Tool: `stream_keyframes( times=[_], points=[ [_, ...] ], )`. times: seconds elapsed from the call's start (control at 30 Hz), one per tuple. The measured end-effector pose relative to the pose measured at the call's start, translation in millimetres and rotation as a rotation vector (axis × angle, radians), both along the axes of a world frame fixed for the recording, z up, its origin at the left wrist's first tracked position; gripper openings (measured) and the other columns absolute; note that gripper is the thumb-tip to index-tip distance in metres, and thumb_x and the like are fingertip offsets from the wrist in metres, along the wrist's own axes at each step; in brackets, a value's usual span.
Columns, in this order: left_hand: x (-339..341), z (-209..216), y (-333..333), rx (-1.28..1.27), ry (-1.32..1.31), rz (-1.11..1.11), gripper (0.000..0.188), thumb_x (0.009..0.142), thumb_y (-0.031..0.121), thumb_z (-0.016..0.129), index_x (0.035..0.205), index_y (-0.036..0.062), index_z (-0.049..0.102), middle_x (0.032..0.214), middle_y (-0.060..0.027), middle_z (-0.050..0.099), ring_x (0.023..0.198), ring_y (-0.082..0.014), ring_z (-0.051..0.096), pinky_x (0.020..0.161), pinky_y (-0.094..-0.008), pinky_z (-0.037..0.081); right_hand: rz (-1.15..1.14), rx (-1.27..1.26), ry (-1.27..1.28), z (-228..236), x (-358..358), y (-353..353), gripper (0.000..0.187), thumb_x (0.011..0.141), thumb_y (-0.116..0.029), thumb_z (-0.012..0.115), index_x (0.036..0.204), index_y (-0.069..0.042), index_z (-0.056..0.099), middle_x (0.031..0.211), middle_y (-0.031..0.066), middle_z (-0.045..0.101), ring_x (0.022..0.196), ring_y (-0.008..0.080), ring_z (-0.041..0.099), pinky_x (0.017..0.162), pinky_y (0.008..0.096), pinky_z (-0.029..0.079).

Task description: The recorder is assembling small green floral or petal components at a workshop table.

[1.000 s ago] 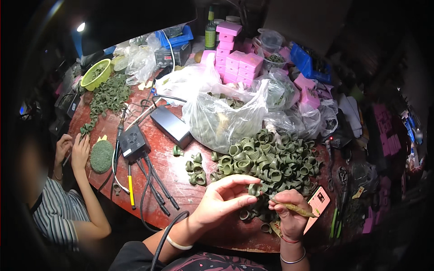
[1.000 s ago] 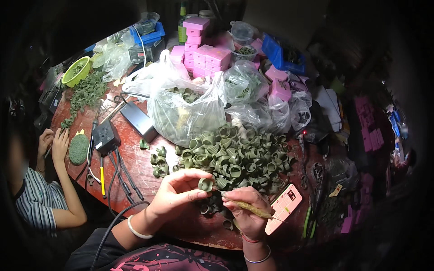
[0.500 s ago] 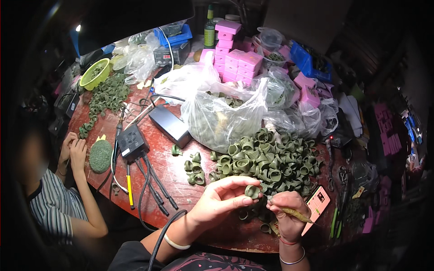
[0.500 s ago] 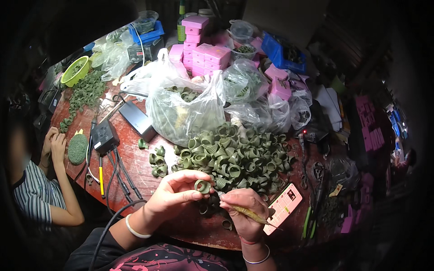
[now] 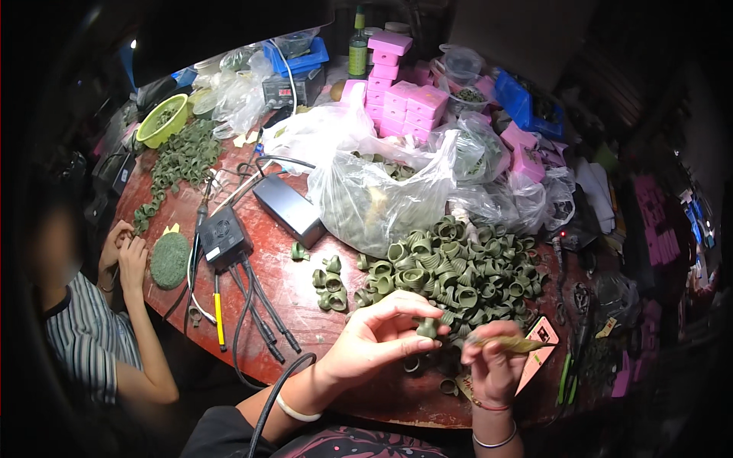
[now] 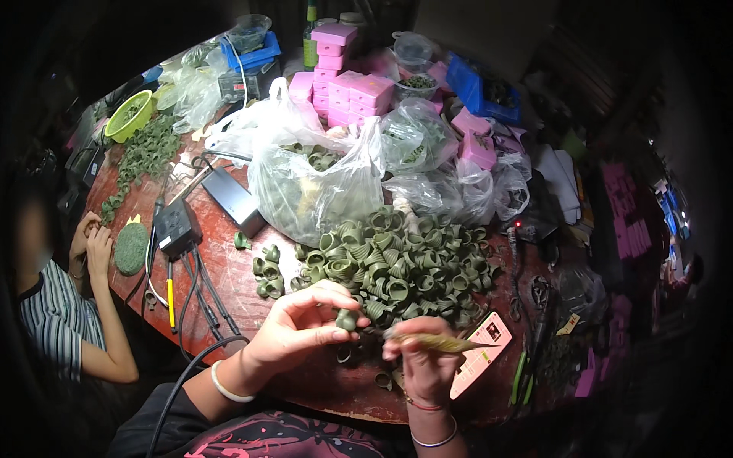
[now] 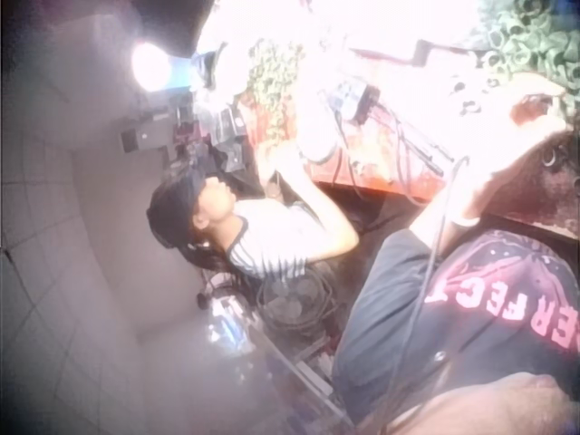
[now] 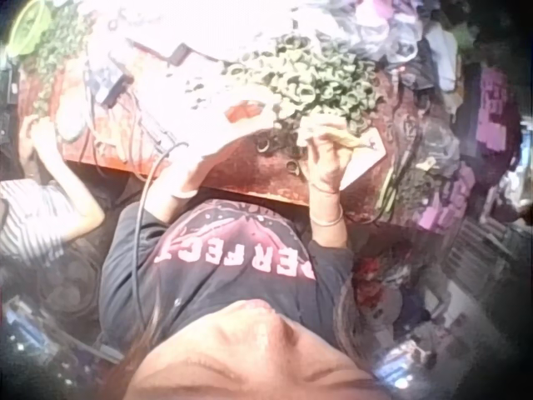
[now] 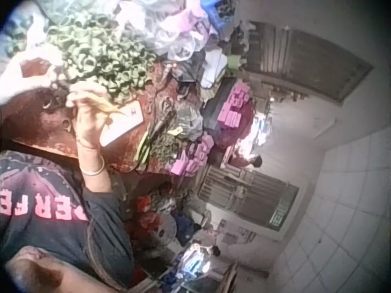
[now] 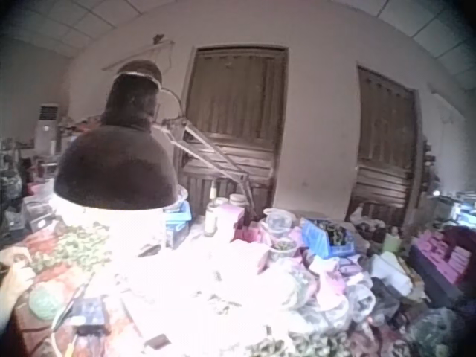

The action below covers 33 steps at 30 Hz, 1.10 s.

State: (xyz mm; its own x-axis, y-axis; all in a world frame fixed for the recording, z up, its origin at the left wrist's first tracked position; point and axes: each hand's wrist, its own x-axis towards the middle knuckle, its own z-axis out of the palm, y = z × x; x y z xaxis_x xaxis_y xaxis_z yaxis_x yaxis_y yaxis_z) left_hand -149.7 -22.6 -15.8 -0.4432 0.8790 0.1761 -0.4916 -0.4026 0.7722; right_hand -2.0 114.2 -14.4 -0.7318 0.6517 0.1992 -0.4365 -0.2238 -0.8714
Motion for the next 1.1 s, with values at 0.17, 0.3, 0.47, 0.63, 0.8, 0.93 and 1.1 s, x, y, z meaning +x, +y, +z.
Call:
stream_keyframes(
  times=[0.17, 0.3, 0.47, 0.63, 0.8, 0.93, 1.1],
  points=[
    [3.3, 10.1, -1.5, -0.148, -0.128, -0.094, 0.042, 0.084, -0.007, 0.068, 0.123, 0.0, 0.056, 0.117, -0.0072, 0.055, 0.102, -0.0167, 0.06, 0.089, -0.0292, 0.052, -0.21, 0.192, -0.081, 10.6, -0.8, -4.0, 0.032, 0.093, -0.025, 0.065, 0.104, 0.004, 0.058, 0.079, 0.0093, 0.064, 0.07, 0.0148, 0.061, 0.063, 0.0253, 0.05],
    [2.6, -1.6, -2.7, -0.119, -0.091, -0.12, 0.039, 0.083, -0.007, 0.069, 0.12, -0.0005, 0.056, 0.116, -0.0067, 0.056, 0.102, -0.0139, 0.059, 0.088, -0.0282, 0.052, -0.211, 0.626, -0.07, 7.7, 0.7, -0.1, 0.022, 0.083, -0.016, 0.075, 0.095, 0.001, 0.066, 0.08, 0.0089, 0.065, 0.069, 0.0163, 0.061, 0.063, 0.0268, 0.049],
    [2.1, -4.1, -0.9, -0.12, 0.038, -0.106, 0.038, 0.083, -0.006, 0.07, 0.118, -0.0006, 0.056, 0.115, -0.0074, 0.056, 0.102, -0.0138, 0.058, 0.084, -0.0284, 0.052, -0.148, 0.814, -0.145, 23.2, -2.3, -5.5, 0.023, 0.077, -0.008, 0.078, 0.096, -0.001, 0.069, 0.083, 0.0091, 0.066, 0.07, 0.0183, 0.061, 0.063, 0.0283, 0.05],
    [5.3, 7.4, 0.5, -0.078, -0.232, -0.072, 0.024, 0.087, -0.006, 0.062, 0.107, 0.0013, 0.05, 0.11, -0.0131, 0.054, 0.097, -0.0186, 0.061, 0.069, -0.0292, 0.055, -0.488, 0.881, -0.201, 7.8, 7.6, -7.6, 0.017, 0.085, 0.005, 0.065, 0.101, -0.001, 0.066, 0.082, 0.0101, 0.064, 0.064, 0.0163, 0.058, 0.058, 0.0263, 0.047],
    [-0.2, -3.2, -4.3, -0.177, -0.211, -0.026, 0.013, 0.09, 0.001, 0.062, 0.091, 0.0045, 0.049, 0.088, -0.0079, 0.054, 0.069, -0.0124, 0.054, 0.05, -0.0212, 0.042, -0.556, 0.982, -0.503, 20.7, -30.4, 8.3, 0.028, 0.075, 0.006, 0.073, 0.099, -0.004, 0.064, 0.085, 0.0102, 0.064, 0.075, 0.0247, 0.059, 0.07, 0.0338, 0.047],
    [1.1, 4.7, -4.1, -0.299, -0.202, 0.023, 0.013, 0.092, 0.009, 0.064, 0.09, 0.0063, 0.052, 0.079, -0.0036, 0.058, 0.06, -0.0065, 0.049, 0.048, -0.0184, 0.036, -0.522, 0.954, -0.452, 12.7, -37.0, 10.4, 0.023, 0.075, 0.007, 0.074, 0.093, -0.003, 0.064, 0.086, 0.0102, 0.062, 0.076, 0.0237, 0.059, 0.072, 0.0327, 0.048],
    [7.4, 7.4, 4.4, -0.334, 0.026, 0.056, 0.016, 0.091, 0.01, 0.067, 0.103, 0.0045, 0.058, 0.098, -0.0033, 0.064, 0.075, -0.0058, 0.057, 0.06, -0.0192, 0.046, -0.552, 0.932, -0.466, 11.6, -28.5, 6.6, 0.023, 0.075, 0.008, 0.072, 0.093, -0.003, 0.063, 0.086, 0.0101, 0.062, 0.075, 0.024, 0.06, 0.072, 0.032, 0.048]
  ],
)
